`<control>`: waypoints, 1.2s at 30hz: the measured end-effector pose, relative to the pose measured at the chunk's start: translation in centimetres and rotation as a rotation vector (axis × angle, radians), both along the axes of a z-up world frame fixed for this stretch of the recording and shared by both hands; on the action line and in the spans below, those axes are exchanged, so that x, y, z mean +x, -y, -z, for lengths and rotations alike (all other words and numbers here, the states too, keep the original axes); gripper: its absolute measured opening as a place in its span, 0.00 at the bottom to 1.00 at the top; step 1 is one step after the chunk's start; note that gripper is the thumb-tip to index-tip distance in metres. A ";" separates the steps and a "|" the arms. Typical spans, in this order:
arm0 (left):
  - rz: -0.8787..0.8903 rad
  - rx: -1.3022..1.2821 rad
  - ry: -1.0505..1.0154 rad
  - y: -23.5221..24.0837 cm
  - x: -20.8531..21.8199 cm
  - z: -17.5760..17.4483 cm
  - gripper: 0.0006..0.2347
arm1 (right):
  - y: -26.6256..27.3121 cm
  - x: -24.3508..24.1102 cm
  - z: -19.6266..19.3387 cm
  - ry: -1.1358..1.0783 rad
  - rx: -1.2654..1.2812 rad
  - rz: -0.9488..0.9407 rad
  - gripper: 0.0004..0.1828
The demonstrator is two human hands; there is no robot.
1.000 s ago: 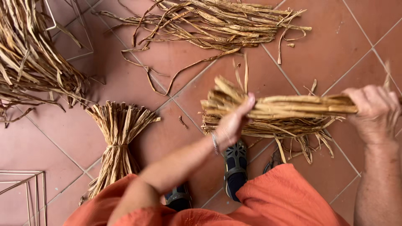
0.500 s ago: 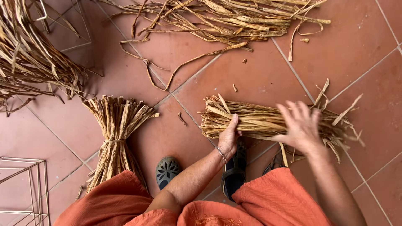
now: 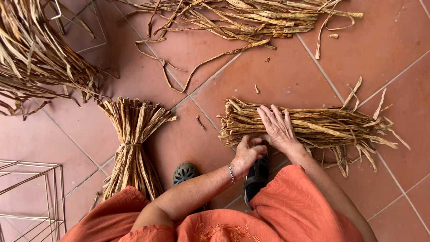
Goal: The person gathers dried plant strips on a tiled floor, aligns them into bundles, and ties them with thin strips. The person repeats this process to form multiple tied bundles.
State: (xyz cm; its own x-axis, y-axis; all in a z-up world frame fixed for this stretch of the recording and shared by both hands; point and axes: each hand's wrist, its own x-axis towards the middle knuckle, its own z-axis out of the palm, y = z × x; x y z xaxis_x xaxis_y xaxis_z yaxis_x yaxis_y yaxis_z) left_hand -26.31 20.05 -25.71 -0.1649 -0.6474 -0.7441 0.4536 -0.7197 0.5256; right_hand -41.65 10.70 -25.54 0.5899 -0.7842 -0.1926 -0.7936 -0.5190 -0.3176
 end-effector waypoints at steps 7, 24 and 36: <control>0.881 0.051 0.310 -0.8 7.7 4.5 0.14 | 0.6 1.3 -1.6 -0.089 0.080 -0.016 0.65; 0.246 -0.329 0.745 4.6 16.7 10.3 0.18 | 0.6 2.0 -2.0 0.008 0.111 0.049 0.77; 0.133 -0.556 0.901 6.8 7.4 4.0 0.27 | 1.0 3.2 -2.1 -0.002 0.118 0.050 0.73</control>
State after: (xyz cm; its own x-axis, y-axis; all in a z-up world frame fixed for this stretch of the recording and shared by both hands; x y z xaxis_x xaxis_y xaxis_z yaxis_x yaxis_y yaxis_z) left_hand -18.86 13.21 -29.72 0.2049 -0.9508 -0.2324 -0.3306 -0.2907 0.8979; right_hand -38.46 9.75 -23.42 0.5503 -0.7841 -0.2869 -0.8182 -0.4380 -0.3723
